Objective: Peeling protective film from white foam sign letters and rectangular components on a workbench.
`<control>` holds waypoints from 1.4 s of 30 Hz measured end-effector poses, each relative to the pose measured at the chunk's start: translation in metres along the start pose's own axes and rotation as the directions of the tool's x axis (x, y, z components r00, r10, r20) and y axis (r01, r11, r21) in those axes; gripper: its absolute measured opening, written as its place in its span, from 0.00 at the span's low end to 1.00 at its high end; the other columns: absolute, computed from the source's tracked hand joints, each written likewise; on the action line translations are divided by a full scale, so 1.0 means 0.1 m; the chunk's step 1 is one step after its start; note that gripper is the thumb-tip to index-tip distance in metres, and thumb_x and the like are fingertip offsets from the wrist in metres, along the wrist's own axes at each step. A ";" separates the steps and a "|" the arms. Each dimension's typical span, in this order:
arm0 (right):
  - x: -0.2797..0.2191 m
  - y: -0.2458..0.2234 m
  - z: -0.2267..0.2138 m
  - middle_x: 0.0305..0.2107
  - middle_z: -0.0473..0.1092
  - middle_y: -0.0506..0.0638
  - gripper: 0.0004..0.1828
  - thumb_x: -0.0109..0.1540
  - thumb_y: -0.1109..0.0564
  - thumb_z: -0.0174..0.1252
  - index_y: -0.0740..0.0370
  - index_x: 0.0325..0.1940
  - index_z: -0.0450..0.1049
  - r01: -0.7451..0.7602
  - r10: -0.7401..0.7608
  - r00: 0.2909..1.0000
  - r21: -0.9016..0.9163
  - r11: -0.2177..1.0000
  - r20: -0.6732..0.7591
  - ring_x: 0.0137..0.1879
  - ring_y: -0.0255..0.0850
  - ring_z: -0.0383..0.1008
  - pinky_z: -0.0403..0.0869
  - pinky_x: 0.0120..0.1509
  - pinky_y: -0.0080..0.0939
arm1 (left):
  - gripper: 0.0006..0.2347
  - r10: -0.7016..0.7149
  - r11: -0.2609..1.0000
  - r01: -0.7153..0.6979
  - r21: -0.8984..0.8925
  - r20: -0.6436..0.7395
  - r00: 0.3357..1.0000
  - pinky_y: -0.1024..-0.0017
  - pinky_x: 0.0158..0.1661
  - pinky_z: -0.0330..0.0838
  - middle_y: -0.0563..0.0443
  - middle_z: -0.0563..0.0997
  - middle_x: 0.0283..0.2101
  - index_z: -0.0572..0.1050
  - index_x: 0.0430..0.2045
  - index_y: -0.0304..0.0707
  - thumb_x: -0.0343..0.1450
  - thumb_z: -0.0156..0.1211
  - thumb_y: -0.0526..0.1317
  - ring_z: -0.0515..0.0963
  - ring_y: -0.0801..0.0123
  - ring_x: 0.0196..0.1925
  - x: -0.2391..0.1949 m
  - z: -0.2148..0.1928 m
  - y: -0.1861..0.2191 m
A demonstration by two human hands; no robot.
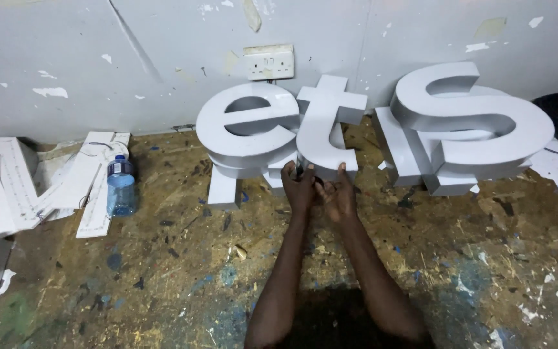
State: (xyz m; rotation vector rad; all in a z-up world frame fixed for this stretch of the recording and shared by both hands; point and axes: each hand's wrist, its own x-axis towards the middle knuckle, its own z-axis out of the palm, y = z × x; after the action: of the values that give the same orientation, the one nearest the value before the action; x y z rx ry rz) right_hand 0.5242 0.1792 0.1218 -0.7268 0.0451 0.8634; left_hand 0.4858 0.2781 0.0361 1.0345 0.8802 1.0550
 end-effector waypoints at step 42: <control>0.22 0.03 -0.88 0.50 0.75 0.67 0.30 0.72 0.71 0.64 0.57 0.79 0.78 0.762 -0.677 0.536 -0.634 0.130 0.505 0.54 0.59 0.80 0.79 0.55 0.54 | 0.38 0.287 0.643 -0.666 0.378 0.688 0.667 0.42 0.79 0.58 0.25 0.54 0.87 0.55 0.86 0.37 0.77 0.67 0.41 0.57 0.27 0.85 -0.89 -0.40 0.51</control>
State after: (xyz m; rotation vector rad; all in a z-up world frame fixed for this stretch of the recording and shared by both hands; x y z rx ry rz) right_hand 0.5584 0.1424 0.0464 -1.4209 -0.8415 -0.1623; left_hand 0.4115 0.2094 0.0812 2.1352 0.3999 0.8100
